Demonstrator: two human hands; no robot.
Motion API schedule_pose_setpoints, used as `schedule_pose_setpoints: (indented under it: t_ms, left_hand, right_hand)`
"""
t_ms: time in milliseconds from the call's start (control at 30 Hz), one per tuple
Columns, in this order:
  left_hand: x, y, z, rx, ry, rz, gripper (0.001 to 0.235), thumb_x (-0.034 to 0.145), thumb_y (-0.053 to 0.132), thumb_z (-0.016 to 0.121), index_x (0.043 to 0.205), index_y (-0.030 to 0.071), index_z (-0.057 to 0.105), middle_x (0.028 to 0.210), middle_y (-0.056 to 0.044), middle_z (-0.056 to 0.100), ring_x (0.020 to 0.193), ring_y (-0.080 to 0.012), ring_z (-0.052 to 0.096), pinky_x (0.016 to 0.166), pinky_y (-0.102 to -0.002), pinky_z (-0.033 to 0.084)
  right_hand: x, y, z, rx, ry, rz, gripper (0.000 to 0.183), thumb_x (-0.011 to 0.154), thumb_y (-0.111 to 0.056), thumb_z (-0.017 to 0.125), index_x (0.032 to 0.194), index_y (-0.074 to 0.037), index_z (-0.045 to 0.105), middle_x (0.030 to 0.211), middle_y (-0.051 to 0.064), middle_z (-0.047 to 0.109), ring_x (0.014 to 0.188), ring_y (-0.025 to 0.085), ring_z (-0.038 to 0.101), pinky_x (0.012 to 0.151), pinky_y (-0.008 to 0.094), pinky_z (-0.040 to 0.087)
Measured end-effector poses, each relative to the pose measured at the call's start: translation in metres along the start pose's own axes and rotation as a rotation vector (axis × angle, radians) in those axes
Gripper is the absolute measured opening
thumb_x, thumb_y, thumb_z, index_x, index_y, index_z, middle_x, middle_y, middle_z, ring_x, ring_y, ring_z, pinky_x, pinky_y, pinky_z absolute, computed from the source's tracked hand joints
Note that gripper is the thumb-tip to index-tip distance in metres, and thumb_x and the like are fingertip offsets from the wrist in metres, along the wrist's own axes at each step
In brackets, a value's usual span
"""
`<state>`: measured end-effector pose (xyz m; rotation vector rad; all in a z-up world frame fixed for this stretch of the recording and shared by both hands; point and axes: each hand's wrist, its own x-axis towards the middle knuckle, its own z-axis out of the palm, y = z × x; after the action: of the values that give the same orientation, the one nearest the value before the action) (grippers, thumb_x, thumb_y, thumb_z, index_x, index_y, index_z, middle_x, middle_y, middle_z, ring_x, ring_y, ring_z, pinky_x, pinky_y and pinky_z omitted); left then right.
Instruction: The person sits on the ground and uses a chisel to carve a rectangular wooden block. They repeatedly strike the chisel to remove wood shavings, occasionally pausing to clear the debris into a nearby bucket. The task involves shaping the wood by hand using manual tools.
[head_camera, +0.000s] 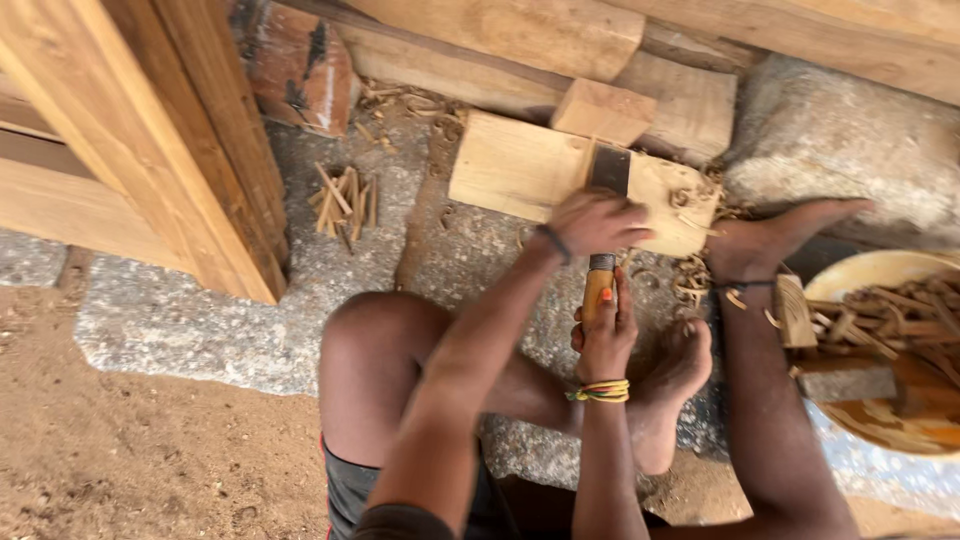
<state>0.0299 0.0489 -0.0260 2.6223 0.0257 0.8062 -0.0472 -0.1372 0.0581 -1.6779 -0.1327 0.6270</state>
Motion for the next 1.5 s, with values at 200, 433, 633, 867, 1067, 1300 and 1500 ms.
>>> schedule_pose_setpoints:
  t_ms: [200, 433, 633, 867, 1067, 1300, 1500]
  left_hand:
    - [-0.022, -0.016, -0.041, 0.101, 0.314, -0.24, 0.039, 0.1, 0.046, 0.065, 0.122, 0.013, 0.064, 0.108, -0.011, 0.071, 0.089, -0.0206, 0.069, 0.077, -0.035, 0.059]
    - [-0.026, 0.0, -0.081, 0.182, 0.055, -0.478, 0.055, 0.083, 0.04, 0.08, 0.13, 0.014, 0.066, 0.112, -0.011, 0.065, 0.107, -0.0297, 0.058, 0.099, -0.052, 0.045]
    - [-0.037, -0.024, -0.061, 0.187, 0.074, -0.444, 0.036, 0.086, 0.039, 0.08, 0.116, 0.019, 0.075, 0.116, -0.006, 0.067, 0.113, -0.0269, 0.056, 0.106, -0.05, 0.039]
    - [-0.044, -0.028, -0.05, 0.248, 0.102, -0.474, 0.037, 0.085, 0.041, 0.08, 0.11, 0.014, 0.077, 0.114, -0.007, 0.067, 0.108, -0.0264, 0.057, 0.102, -0.048, 0.04]
    - [-0.031, -0.026, -0.051, 0.248, 0.074, -0.537, 0.037, 0.083, 0.045, 0.082, 0.107, 0.016, 0.077, 0.116, -0.004, 0.068, 0.11, -0.0243, 0.058, 0.099, -0.048, 0.041]
    - [-0.034, -0.024, -0.059, 0.147, 0.141, -0.545, 0.07, 0.079, 0.053, 0.082, 0.132, 0.012, 0.064, 0.13, -0.012, 0.063, 0.119, -0.0297, 0.057, 0.108, -0.051, 0.04]
    - [-0.012, 0.026, -0.053, -0.075, 0.107, -0.28, 0.077, 0.085, 0.06, 0.074, 0.143, 0.015, 0.053, 0.136, -0.014, 0.064, 0.125, -0.0329, 0.055, 0.108, -0.05, 0.045]
  right_hand:
    - [-0.013, 0.017, -0.034, 0.187, 0.007, 0.008, 0.052, 0.106, -0.029, 0.046, 0.157, -0.021, 0.042, 0.077, 0.003, 0.059, 0.05, 0.008, 0.047, 0.039, 0.022, 0.034]
    - [-0.014, 0.053, -0.083, 0.02, 0.046, 0.037, 0.049, 0.105, -0.026, 0.048, 0.154, -0.019, 0.047, 0.077, 0.006, 0.06, 0.049, 0.01, 0.046, 0.04, 0.023, 0.036]
    - [-0.014, 0.059, -0.096, -0.025, 0.076, 0.027, 0.048, 0.105, -0.027, 0.047, 0.151, -0.012, 0.051, 0.08, 0.007, 0.063, 0.05, 0.012, 0.05, 0.041, 0.025, 0.039]
    - [-0.046, 0.014, -0.095, -0.07, 0.163, 0.003, 0.054, 0.103, -0.029, 0.044, 0.153, -0.01, 0.045, 0.103, 0.008, 0.064, 0.065, 0.01, 0.06, 0.039, 0.023, 0.04]
    - [-0.054, -0.007, -0.088, -0.003, 0.192, -0.077, 0.054, 0.103, -0.027, 0.045, 0.154, -0.008, 0.043, 0.095, 0.006, 0.065, 0.062, 0.009, 0.06, 0.037, 0.022, 0.038]
    - [-0.066, -0.007, -0.076, -0.016, 0.107, -0.015, 0.052, 0.106, -0.029, 0.046, 0.155, -0.012, 0.047, 0.075, 0.007, 0.059, 0.049, 0.009, 0.045, 0.041, 0.023, 0.035]
    - [-0.062, -0.004, -0.068, -0.15, 0.07, -0.035, 0.048, 0.104, -0.026, 0.048, 0.145, -0.005, 0.058, 0.115, -0.015, 0.052, 0.06, 0.007, 0.059, 0.042, 0.024, 0.042]
